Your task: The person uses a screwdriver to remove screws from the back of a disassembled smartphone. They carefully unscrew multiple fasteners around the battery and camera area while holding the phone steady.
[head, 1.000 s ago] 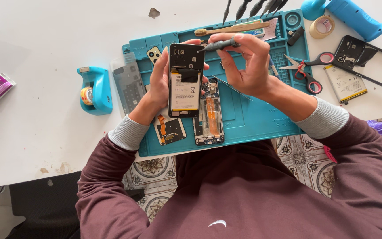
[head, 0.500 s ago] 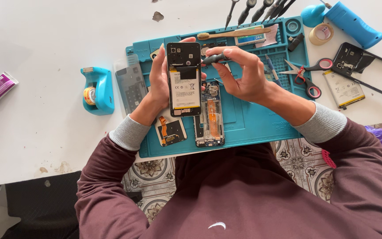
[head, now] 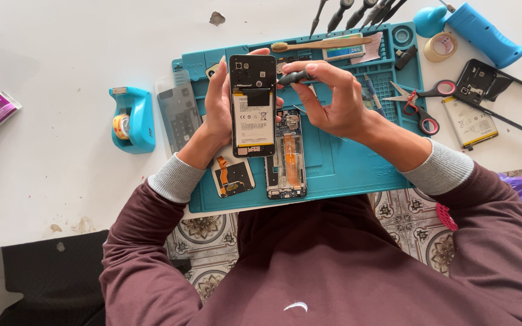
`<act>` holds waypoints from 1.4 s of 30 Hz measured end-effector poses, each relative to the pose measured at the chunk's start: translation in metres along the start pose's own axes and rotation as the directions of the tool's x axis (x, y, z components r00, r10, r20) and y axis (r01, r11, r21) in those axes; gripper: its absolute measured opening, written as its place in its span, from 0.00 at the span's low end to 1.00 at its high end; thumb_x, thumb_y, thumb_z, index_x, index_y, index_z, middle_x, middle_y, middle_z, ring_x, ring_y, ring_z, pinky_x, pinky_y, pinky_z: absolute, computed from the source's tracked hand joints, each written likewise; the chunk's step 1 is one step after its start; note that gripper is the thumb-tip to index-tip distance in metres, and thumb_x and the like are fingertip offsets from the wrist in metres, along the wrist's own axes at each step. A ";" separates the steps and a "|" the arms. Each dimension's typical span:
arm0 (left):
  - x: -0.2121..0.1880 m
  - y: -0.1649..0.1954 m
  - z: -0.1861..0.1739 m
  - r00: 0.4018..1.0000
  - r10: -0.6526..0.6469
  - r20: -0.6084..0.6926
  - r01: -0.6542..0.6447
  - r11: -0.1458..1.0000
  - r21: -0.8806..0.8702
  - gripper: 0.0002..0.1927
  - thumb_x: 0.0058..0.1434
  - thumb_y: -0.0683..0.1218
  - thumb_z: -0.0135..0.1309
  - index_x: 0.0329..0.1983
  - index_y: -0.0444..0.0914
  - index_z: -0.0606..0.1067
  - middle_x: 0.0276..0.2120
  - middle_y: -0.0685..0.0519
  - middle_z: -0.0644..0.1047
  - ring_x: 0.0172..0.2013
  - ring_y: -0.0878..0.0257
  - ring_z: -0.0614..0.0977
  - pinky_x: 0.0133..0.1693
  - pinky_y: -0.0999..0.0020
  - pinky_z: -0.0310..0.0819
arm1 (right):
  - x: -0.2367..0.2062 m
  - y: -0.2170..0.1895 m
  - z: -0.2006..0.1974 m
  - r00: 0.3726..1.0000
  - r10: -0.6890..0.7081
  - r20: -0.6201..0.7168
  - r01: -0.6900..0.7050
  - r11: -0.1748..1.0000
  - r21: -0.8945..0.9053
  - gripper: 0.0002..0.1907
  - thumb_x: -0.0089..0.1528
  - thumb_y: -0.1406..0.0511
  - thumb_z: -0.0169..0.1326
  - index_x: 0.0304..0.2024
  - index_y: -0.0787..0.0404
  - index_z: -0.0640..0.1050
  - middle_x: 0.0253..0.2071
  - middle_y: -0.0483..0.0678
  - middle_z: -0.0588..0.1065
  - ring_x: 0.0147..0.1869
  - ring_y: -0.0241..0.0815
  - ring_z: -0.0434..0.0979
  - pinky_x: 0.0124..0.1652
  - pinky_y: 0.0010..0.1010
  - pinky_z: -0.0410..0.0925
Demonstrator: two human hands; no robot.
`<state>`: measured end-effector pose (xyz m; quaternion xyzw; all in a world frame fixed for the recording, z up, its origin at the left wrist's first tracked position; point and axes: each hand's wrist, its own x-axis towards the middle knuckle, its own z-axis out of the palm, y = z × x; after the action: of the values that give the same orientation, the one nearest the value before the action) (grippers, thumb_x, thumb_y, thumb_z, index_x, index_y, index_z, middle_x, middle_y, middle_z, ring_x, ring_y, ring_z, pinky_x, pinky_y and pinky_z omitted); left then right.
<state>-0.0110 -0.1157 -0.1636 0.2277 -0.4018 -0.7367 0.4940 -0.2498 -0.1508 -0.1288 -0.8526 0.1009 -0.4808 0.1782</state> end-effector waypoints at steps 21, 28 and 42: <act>-0.003 -0.003 -0.004 1.000 0.007 -0.021 -0.007 1.000 -0.003 0.48 0.65 0.74 0.37 0.77 0.39 0.56 0.51 0.40 0.76 0.47 0.48 0.85 0.44 0.46 0.88 | 0.000 0.004 0.005 0.999 -0.019 0.049 0.018 1.000 0.021 0.28 0.70 0.77 0.57 0.64 0.57 0.58 0.57 0.61 0.75 0.57 0.51 0.82 0.49 0.36 0.79; -0.004 -0.003 -0.005 0.999 0.024 -0.036 -0.024 1.000 -0.013 0.44 0.67 0.72 0.38 0.76 0.40 0.57 0.50 0.42 0.77 0.46 0.50 0.85 0.45 0.49 0.88 | 0.005 0.004 0.001 0.997 0.013 0.076 -0.017 0.998 0.061 0.25 0.73 0.75 0.54 0.62 0.50 0.58 0.62 0.63 0.73 0.66 0.56 0.77 0.59 0.41 0.75; -0.003 -0.007 -0.007 1.000 0.011 -0.003 -0.010 0.990 0.138 0.38 0.70 0.70 0.40 0.74 0.43 0.58 0.44 0.45 0.76 0.43 0.53 0.86 0.41 0.54 0.90 | 0.000 0.009 0.008 0.998 0.064 0.026 -0.066 0.994 0.085 0.27 0.68 0.75 0.63 0.55 0.56 0.58 0.48 0.59 0.76 0.48 0.43 0.82 0.42 0.28 0.78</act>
<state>-0.0087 -0.1137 -0.1738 0.2608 -0.4521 -0.7040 0.4815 -0.2427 -0.1576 -0.1365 -0.8458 0.1056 -0.4688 0.2315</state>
